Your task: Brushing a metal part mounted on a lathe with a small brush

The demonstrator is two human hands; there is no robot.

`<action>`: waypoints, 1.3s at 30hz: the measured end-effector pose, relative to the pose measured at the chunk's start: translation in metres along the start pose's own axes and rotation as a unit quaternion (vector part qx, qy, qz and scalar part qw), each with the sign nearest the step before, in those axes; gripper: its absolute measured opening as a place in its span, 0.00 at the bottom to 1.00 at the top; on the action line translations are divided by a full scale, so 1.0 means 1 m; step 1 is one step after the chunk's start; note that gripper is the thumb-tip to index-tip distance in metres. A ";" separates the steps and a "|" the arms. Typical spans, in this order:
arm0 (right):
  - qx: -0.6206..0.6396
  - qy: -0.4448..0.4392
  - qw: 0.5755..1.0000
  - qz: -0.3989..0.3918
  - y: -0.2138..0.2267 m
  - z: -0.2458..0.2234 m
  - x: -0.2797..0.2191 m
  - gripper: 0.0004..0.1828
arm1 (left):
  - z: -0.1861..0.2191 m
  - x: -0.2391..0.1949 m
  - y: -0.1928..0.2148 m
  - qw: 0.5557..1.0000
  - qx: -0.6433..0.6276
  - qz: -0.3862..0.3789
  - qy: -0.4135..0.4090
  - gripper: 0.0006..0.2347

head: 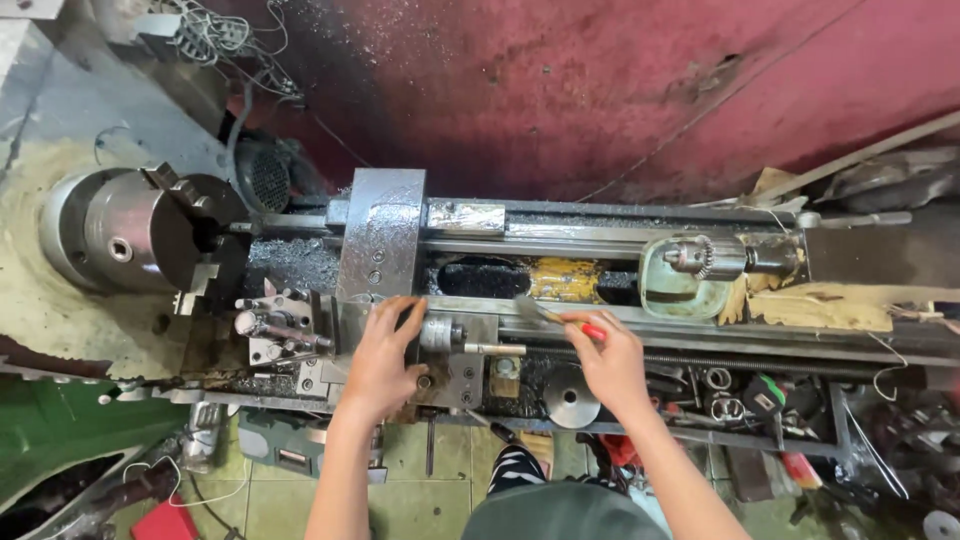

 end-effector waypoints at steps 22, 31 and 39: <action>0.066 -0.046 0.996 0.042 0.018 0.038 -0.009 0.08 | 0.014 0.002 0.004 0.998 0.014 -0.055 0.009 0.35; -0.108 0.031 0.986 0.122 0.044 0.040 -0.005 0.05 | 0.006 0.004 -0.004 0.996 0.048 0.076 0.022 0.21; -0.008 0.001 0.997 0.079 0.027 0.038 -0.011 0.07 | 0.008 0.005 -0.003 0.995 0.053 0.081 0.031 0.24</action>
Point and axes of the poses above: each hand's wrist, its own x-axis towards the middle knuckle, its own y-axis out of the back of the hand, z = x × y, the point moved 8 cm from there along x, towards the middle knuckle, and after that the axes turned 2 degrees about z, right-handed, at the moved point
